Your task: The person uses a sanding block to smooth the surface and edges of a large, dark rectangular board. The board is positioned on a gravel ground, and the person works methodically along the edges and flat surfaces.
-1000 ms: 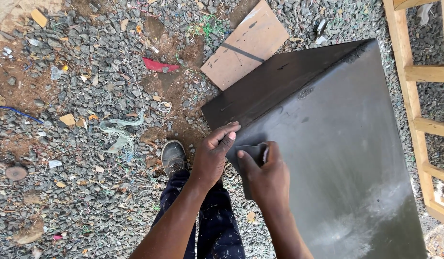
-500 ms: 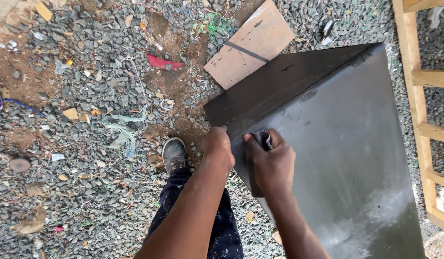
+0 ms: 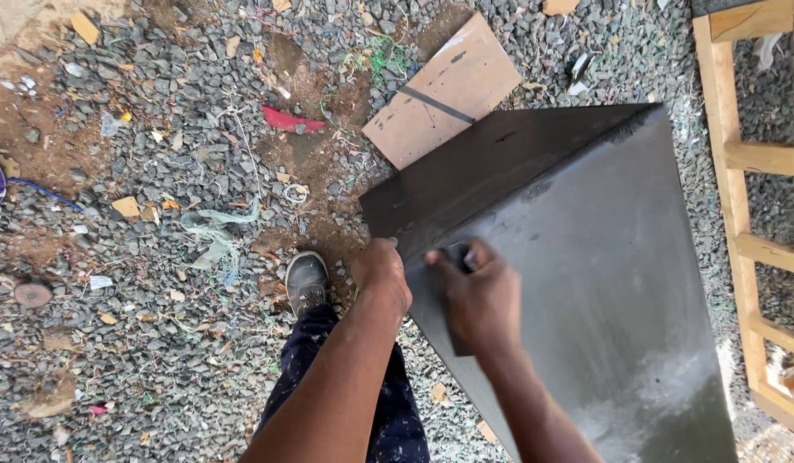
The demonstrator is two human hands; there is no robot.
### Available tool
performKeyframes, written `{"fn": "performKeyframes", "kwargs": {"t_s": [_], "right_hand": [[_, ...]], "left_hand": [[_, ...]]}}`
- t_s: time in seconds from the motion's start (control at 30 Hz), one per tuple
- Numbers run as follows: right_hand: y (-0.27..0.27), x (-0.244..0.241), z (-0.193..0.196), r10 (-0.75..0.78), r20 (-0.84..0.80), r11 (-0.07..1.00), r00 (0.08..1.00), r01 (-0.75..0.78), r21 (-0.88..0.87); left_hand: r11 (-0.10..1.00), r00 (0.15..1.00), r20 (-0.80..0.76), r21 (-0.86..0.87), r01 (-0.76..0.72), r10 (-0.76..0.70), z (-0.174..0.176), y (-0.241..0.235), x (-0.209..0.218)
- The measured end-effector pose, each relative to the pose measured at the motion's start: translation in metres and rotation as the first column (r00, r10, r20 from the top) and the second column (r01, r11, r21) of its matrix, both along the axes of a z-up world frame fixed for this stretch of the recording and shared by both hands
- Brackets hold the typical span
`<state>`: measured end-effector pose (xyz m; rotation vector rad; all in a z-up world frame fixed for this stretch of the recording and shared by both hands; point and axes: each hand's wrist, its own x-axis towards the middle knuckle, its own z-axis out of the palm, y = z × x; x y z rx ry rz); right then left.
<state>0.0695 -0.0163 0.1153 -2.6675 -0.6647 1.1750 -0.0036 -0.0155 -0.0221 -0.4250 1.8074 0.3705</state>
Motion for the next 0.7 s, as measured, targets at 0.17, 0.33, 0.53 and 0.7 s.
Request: {"fn": "performKeyframes", "kwargs": {"t_s": [0.17,0.33,0.53,0.7], "right_hand": [[-0.017,-0.007,-0.015,-0.053,0.032,0.998,0.998,0.052,0.035],[-0.009,0.008,-0.012,-0.045,0.001,0.999,0.999,0.045,0.026],[-0.02,0.004,-0.014,-0.023,-0.046,1.0,0.999,0.023,-0.021],[-0.01,-0.019,0.005,-0.098,-0.041,0.994,0.994,0.096,-0.053]], "left_hand": [[0.999,0.999,-0.034,-0.004,-0.038,0.038,0.046,0.028,0.006],[1.0,0.999,-0.051,0.017,0.005,-0.004,-0.018,-0.006,0.006],[1.0,0.999,-0.038,-0.005,0.001,-0.002,0.019,0.01,0.005],[0.992,0.995,-0.09,-0.11,-0.059,0.049,0.02,0.021,0.001]]}}
